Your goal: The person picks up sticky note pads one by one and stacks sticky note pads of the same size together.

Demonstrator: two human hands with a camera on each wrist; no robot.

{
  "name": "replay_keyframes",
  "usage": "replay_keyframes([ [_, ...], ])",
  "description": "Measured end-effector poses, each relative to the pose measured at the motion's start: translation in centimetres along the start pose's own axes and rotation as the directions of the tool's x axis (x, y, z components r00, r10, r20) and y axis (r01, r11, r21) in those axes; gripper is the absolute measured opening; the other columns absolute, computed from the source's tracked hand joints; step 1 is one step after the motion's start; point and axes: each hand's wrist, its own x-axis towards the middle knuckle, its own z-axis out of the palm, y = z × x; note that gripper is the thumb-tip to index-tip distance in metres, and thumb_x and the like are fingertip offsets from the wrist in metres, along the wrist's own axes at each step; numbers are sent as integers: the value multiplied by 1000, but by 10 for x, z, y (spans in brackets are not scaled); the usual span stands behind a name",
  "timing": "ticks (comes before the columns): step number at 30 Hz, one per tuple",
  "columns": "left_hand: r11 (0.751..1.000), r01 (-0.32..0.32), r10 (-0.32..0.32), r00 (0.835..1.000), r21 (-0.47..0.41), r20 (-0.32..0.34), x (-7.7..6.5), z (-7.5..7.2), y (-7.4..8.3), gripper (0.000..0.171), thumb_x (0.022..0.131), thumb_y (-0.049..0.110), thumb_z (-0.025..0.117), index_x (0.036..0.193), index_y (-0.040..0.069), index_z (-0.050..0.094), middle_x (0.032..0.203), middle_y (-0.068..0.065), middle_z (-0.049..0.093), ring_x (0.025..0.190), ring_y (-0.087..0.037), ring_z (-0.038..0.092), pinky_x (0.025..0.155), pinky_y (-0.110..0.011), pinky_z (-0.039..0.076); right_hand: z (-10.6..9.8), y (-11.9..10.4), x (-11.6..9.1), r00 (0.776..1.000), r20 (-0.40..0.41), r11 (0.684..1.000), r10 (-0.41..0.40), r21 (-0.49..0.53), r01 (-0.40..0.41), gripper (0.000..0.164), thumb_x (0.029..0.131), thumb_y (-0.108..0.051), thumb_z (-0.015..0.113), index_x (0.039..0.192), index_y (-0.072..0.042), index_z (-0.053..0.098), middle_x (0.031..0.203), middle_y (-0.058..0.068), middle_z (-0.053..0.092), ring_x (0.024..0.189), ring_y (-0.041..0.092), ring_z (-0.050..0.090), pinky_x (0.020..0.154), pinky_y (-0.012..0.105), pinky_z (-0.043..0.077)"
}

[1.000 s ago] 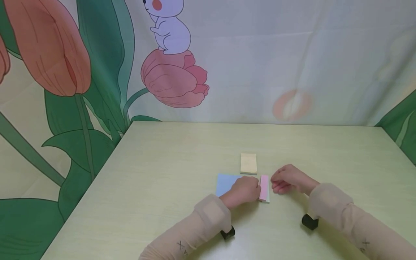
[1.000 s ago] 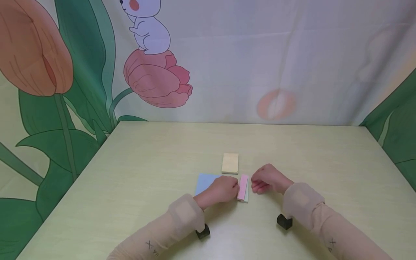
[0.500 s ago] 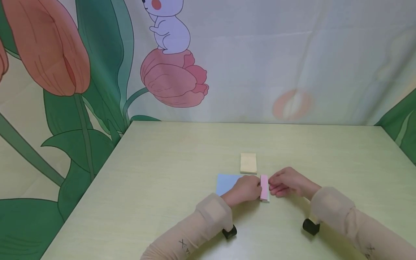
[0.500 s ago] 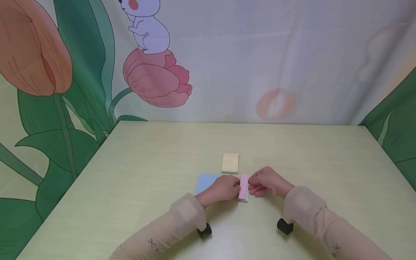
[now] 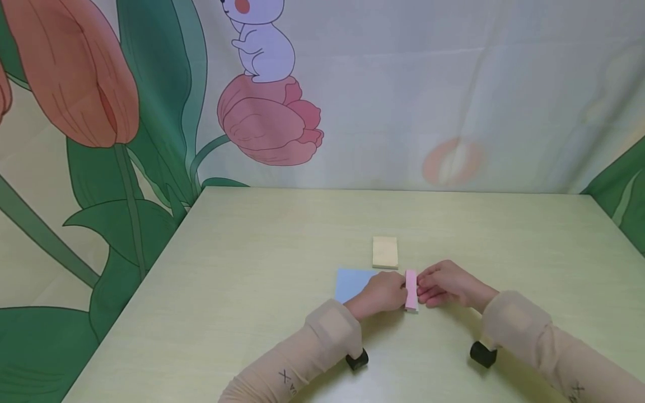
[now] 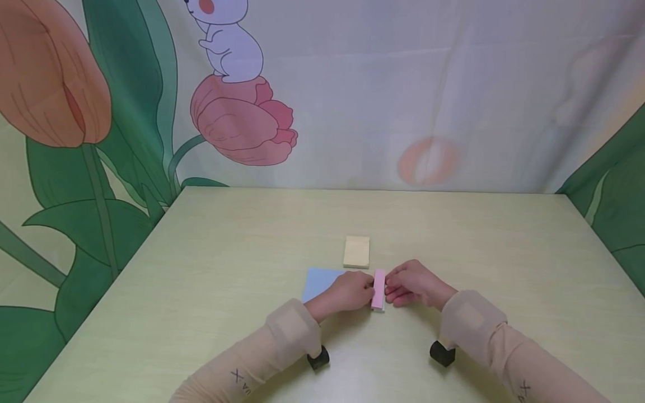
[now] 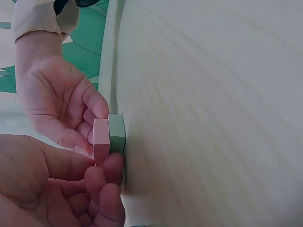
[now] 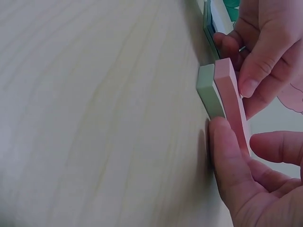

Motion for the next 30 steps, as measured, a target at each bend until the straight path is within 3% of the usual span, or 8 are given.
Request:
replay_keyframes([
  [15, 1000, -3, 3, 1000, -24, -1, -1, 1, 0, 32, 90, 18, 43, 59, 13, 41, 53, 1, 36, 44, -10, 34, 41, -21, 27, 7, -2, 1, 998, -44, 990, -43, -136, 36, 30, 89, -6, 41, 113, 11, 48, 76, 9, 60, 59, 12, 58, 59, 28, 52],
  [19, 1000, -17, 17, 1000, 22, -1, -4, 0, -1, 31, 89, 15, 43, 58, 12, 40, 53, 2, 35, 44, -10, 35, 41, -20, 28, 6, 1, -3, 998, -45, 987, -52, -154, 45, 30, 89, -5, 41, 113, 12, 48, 75, 9, 61, 59, 12, 59, 60, 28, 52],
  [26, 989, -83, 86, 996, 124, -24, -17, -3, -8, 30, 86, 10, 46, 57, 11, 41, 52, 2, 34, 46, -10, 34, 41, -21, 28, 7, 8, -17, 994, -80, 967, -81, -250, 59, 15, 85, -7, 51, 88, 5, 61, 67, 4, 60, 58, 12, 57, 59, 27, 51],
  [30, 984, -98, 104, 994, 148, -35, -22, -1, -9, 31, 86, 12, 47, 56, 13, 43, 51, 4, 33, 46, -9, 33, 42, -20, 27, 11, 11, -21, 995, -56, 949, -79, -309, 58, 13, 84, -7, 53, 82, 2, 62, 63, 3, 58, 55, 12, 56, 56, 27, 50],
])
